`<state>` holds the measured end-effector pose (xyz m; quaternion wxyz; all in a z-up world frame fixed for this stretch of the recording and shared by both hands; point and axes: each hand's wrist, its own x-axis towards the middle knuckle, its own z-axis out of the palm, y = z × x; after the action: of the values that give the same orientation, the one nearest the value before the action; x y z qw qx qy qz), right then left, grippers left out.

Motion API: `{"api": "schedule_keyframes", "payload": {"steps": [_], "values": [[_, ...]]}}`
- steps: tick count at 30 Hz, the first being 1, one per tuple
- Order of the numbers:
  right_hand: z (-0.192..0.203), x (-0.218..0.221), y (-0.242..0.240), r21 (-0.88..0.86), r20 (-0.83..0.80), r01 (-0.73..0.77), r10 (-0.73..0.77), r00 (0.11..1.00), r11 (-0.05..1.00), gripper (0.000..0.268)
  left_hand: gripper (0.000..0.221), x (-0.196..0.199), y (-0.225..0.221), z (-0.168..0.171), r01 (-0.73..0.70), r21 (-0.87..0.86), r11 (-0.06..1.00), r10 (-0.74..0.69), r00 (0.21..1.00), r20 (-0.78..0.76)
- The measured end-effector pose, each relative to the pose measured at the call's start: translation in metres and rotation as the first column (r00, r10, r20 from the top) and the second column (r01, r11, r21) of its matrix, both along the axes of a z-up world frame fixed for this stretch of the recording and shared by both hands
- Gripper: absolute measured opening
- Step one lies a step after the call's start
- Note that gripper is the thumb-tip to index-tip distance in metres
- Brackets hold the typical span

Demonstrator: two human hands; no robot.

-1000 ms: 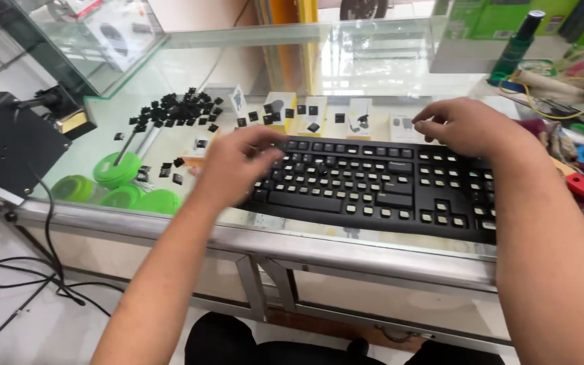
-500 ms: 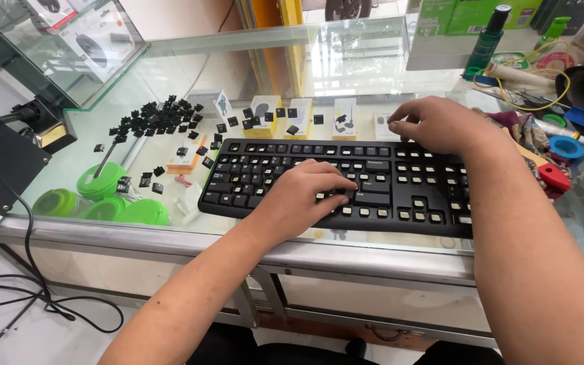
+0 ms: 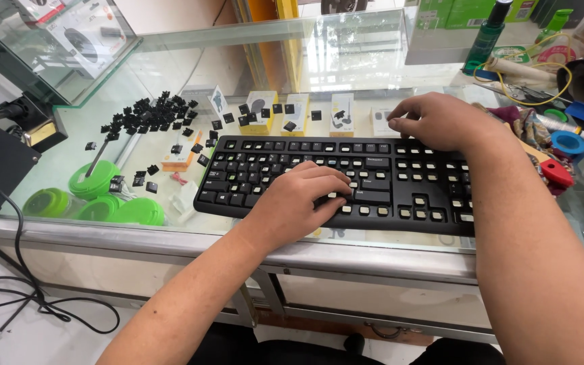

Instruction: Installing mechanical switches into a keyboard frame

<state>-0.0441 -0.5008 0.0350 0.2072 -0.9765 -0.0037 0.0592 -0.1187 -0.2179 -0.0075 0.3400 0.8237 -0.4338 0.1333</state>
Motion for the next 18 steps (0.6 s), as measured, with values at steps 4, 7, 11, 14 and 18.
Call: {"api": "schedule_keyframes", "payload": {"steps": [4,7,11,14,18], "values": [[0.0004,-0.0018,0.0009,-0.002,0.003,0.002,-0.002,1.000,1.000,0.040,0.012,0.0009,0.0004,-0.0020,0.013,-0.006,1.000,-0.012,1.000,0.019],[0.0001,0.0000,-0.0004,-0.004,-0.002,0.002,-0.002,1.000,1.000,0.040,0.012,0.0018,0.0005,-0.0019,0.011,-0.023,1.000,-0.011,1.000,0.005],[-0.0070,0.0055,-0.0058,-0.047,0.009,-0.019,0.020,1.000,0.999,0.041,0.011,0.0027,0.0000,-0.0021,-0.011,-0.054,0.998,0.009,1.000,-0.025],[-0.0014,0.0004,-0.0038,0.001,0.017,-0.039,0.039,0.999,0.999,0.042,0.010,0.0036,0.0008,-0.0028,-0.020,-0.043,0.999,0.020,1.000,-0.013],[0.0013,-0.0026,-0.0029,0.003,0.018,-0.039,0.039,0.999,0.999,0.041,0.010,0.0014,0.0006,-0.0006,-0.012,-0.038,0.999,0.011,1.000,-0.019]]}}
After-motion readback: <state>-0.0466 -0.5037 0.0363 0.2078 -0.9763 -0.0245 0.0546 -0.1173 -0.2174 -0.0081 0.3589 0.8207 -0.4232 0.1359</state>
